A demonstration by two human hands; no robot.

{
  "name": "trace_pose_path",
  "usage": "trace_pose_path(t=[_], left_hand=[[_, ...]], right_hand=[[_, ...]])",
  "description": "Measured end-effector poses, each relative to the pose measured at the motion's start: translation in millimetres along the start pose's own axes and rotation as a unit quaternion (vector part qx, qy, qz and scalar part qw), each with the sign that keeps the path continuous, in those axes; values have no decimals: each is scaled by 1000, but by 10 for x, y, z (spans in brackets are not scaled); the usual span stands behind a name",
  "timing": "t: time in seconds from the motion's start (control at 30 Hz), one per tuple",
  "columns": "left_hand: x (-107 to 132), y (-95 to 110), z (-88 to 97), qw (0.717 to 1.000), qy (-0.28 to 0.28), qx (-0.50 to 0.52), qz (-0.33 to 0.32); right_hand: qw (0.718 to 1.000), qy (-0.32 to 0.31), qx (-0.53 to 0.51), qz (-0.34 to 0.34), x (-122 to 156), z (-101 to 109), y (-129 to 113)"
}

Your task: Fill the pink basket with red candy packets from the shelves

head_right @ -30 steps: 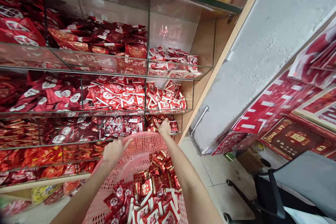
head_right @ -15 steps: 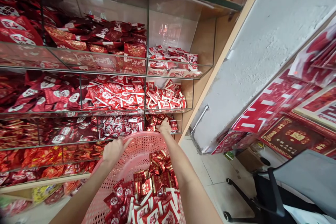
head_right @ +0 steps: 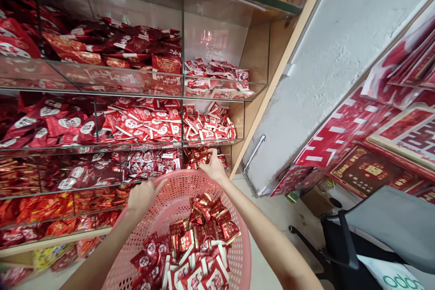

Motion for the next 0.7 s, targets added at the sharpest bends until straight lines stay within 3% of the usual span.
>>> trace_pose_path(t=[0.1, 0.23, 0.33, 0.47, 0.7], left_hand=[[0, 9, -4, 1000, -1, -3, -4], [8, 13, 9, 1000, 0, -5, -3], [15, 18, 22, 1000, 3, -6, -4], [18, 17, 18, 1000, 6, -4, -3], [14, 6, -7, 1000, 5, 0, 1]], right_hand=[[991, -80, 30, 103, 327, -42, -152], [948, -167, 190, 194, 655, -321, -228], [912, -199, 300, 197, 754, -513, -191], [886, -222, 359, 191, 830, -649, -173], [883, -232, 382, 142, 864, -711, -112]])
Point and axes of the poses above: each hand's wrist, its own x-axis away from the middle knuckle, its own z-axis out of the back of the hand, y = z × x, the point moved 7 cm from there along -x, towards the middle knuckle, and after that the axes turned 14 degrees about x, right-handed, at the moved point
